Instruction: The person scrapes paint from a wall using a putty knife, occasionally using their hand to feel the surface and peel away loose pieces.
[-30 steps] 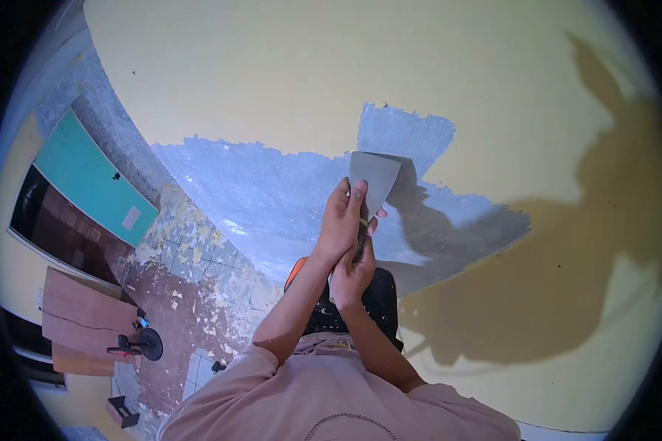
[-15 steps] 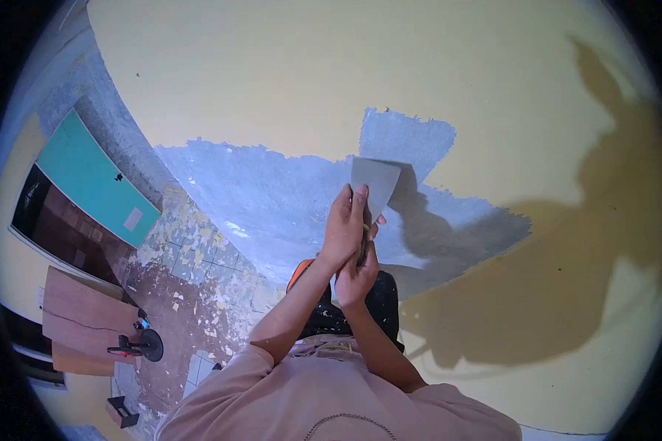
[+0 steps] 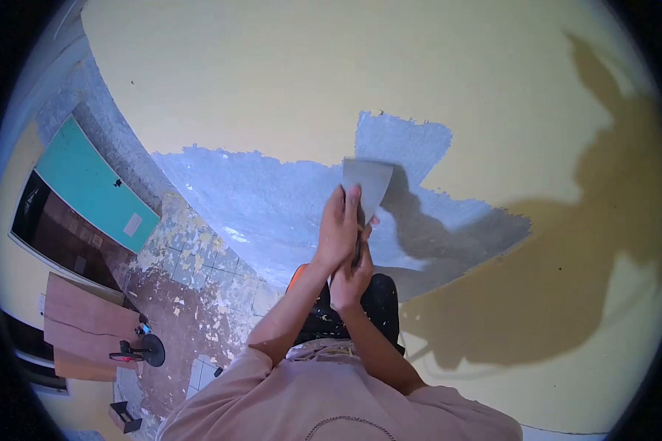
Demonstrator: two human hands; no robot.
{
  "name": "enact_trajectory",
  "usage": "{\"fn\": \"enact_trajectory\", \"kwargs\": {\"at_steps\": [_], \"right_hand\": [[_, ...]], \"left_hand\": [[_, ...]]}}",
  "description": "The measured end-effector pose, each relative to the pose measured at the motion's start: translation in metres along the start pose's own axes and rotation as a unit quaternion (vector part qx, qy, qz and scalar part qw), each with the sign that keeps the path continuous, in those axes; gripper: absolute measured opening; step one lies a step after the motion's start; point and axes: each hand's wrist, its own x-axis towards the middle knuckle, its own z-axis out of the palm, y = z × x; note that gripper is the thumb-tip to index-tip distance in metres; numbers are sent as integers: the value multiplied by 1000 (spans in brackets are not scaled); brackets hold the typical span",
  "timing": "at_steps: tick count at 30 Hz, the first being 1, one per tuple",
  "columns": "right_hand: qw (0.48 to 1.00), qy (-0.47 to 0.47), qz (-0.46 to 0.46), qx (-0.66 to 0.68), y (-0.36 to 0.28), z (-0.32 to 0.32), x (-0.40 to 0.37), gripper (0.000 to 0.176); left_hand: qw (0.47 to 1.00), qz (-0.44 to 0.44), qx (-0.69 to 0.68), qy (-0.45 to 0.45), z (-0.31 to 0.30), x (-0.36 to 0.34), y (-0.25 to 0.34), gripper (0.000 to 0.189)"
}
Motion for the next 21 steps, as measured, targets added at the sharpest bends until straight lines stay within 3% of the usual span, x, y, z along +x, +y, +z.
{"fn": "enact_trajectory", "kwargs": {"at_steps": [2,4,6,7,12,14,18,21], "right_hand": [[994,-32,91,43,-23,1,5,37],[994,-48,85,43,-11,2,2,37],[999,-3,-38,-3,-7,1,-8,39],[999,23,-20,19,-13,1,-11,30],[996,-28,75,28,-12,1,-4,36],[999,-6,40,5,-20,5,-3,35],[993,-12,67,98,-1,-1,-14,37],[999,11,9,49,-16,6,10,36]], "left_hand": [[1000,9,5,0,5,4,23,36],[1000,17,-2,-3,0,4,12,33],[998,-5,54,26,-4,-4,-1,36],[997,4,68,28,-7,-6,-9,35],[999,-6,34,15,-2,0,8,37],[1000,10,12,-1,-5,1,7,37],[1000,4,28,13,-2,-5,-3,37],[999,36,29,19,3,6,12,35]]}}
